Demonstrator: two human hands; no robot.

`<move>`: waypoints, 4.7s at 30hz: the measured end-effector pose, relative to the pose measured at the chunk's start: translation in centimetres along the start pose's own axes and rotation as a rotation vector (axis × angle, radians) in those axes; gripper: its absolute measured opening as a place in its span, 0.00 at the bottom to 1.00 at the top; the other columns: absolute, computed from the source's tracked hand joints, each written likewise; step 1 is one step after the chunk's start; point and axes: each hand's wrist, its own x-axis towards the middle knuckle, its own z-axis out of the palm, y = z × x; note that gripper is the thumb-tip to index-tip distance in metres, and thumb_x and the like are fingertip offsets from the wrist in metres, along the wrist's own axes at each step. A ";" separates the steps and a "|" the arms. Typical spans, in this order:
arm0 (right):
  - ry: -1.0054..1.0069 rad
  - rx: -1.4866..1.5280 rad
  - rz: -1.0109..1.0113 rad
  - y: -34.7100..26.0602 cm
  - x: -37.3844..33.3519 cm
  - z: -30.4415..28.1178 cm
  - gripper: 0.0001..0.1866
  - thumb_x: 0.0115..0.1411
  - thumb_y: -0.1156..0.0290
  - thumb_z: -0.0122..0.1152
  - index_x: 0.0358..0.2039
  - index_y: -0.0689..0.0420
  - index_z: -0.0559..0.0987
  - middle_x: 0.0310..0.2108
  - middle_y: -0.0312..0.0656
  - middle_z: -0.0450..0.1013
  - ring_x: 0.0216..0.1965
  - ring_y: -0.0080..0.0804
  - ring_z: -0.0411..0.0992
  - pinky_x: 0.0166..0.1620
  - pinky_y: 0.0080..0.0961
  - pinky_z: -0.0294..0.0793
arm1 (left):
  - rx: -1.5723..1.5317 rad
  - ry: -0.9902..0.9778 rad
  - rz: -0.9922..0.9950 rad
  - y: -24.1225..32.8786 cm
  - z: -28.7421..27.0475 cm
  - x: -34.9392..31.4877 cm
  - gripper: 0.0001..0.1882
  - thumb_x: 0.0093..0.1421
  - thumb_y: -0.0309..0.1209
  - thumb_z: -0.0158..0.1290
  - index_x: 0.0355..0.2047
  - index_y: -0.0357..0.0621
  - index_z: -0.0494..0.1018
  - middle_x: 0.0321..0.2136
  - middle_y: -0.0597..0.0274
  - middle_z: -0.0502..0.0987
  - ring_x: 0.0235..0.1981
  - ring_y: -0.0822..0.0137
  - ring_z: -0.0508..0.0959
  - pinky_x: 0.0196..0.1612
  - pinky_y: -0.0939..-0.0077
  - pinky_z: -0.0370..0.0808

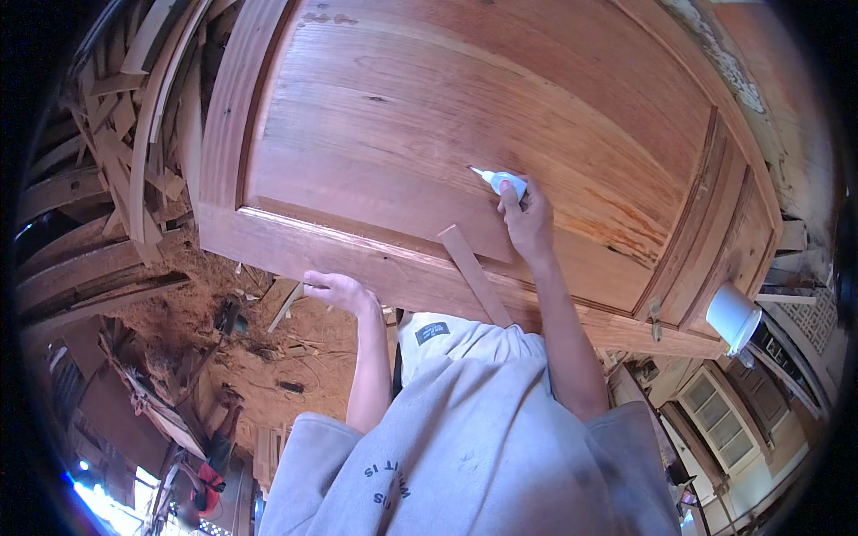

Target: The person applies a liquid substance from a small bottle onto a large wooden panel, spreading it into a crevice and across the surface with the tip of the bottle.

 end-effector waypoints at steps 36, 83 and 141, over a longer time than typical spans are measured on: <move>0.103 0.033 0.031 3.3 -1.4 -5.7 0.14 0.67 0.62 0.57 0.37 0.62 0.76 0.19 0.34 0.71 0.20 0.18 0.68 0.23 0.20 0.68 | 0.096 0.013 -0.007 0.8 0.2 -0.6 0.35 0.73 0.47 0.33 0.62 0.22 0.50 0.61 0.26 0.57 0.61 0.41 0.65 0.63 0.55 0.66; 0.264 0.022 0.121 7.0 -3.6 -9.1 0.15 0.66 0.62 0.58 0.29 0.61 0.73 0.18 0.35 0.71 0.19 0.21 0.68 0.23 0.23 0.66 | 0.077 -0.051 0.000 0.7 0.1 -0.6 0.36 0.72 0.52 0.31 0.62 0.26 0.50 0.60 0.29 0.58 0.59 0.42 0.66 0.60 0.52 0.70; 0.358 -0.077 0.023 6.6 -2.8 -8.7 0.16 0.65 0.60 0.58 0.34 0.63 0.76 0.18 0.40 0.73 0.19 0.27 0.71 0.24 0.29 0.69 | -0.003 -0.063 -0.031 -0.3 0.1 0.3 0.34 0.73 0.49 0.32 0.59 0.22 0.52 0.57 0.30 0.60 0.57 0.45 0.68 0.59 0.56 0.72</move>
